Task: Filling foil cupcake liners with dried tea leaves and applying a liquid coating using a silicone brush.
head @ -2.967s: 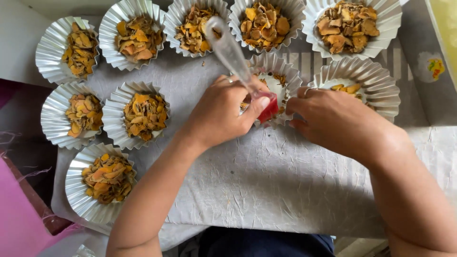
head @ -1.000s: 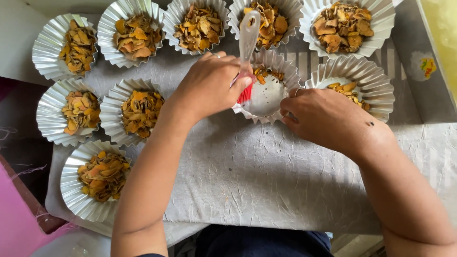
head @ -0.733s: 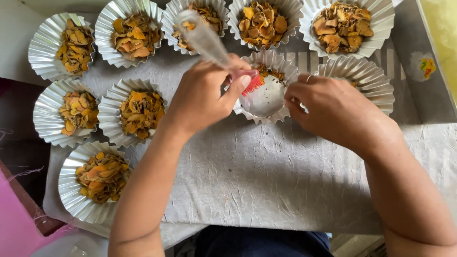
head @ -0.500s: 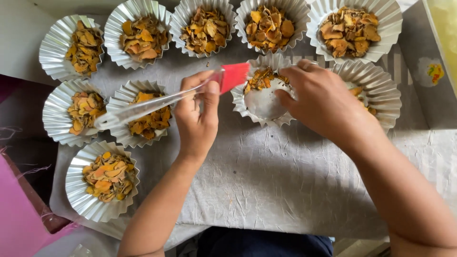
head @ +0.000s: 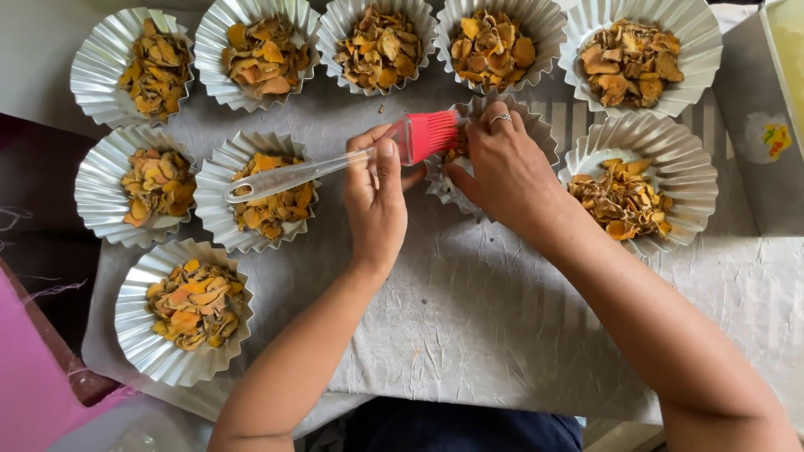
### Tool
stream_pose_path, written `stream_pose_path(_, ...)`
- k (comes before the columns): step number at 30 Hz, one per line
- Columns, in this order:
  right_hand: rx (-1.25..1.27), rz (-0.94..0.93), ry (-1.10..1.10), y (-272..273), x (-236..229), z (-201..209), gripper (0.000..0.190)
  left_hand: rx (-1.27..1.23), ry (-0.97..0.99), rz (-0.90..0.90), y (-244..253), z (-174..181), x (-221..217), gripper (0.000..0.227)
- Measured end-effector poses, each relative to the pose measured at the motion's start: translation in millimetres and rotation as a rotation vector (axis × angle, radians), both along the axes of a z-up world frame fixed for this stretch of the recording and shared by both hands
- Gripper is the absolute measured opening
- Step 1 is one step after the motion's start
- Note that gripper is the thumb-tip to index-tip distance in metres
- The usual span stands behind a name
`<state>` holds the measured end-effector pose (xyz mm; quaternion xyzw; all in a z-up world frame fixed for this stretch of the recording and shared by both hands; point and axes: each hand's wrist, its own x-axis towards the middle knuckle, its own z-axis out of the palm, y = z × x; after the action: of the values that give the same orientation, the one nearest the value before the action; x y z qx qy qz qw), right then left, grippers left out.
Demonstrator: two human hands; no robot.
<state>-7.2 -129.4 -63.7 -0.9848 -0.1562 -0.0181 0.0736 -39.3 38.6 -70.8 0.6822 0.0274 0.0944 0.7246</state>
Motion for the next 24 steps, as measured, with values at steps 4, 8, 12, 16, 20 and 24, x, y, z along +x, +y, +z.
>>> stream_pose_path(4, 0.082, 0.008, -0.061, -1.1, 3.8, -16.2, 0.042, -0.033, 0.046, 0.016, -1.4, -0.7, -3.2, 0.040)
stream_pose_path(8, 0.047, 0.113, -0.274, -14.7, 6.4, -46.1, 0.017, -0.066, 0.009, 0.038, 0.1, -12.1, -0.9, 0.039)
stream_pose_path(12, -0.008, 0.178, -0.259, -23.8, 7.6, -53.0, 0.003, -0.102, -0.041, 0.060, 1.2, -10.3, -1.1, 0.038)
stream_pose_path(16, 0.528, 0.041, -0.010, -29.7, 4.2, -10.9, 0.005, -0.057, -0.087, 0.064, 2.2, -10.7, -2.5, 0.035)
stream_pose_path(20, 0.946, -0.097, 0.212, -43.1, -10.1, 52.5, 0.014, -0.047, -0.231, 0.011, 1.3, -9.6, -12.3, 0.033)
stream_pose_path(24, 1.471, -0.271, 0.443, -48.0, -10.7, 46.6, 0.017, 0.062, -0.341, -0.103, -5.7, -21.5, -20.5, 0.031)
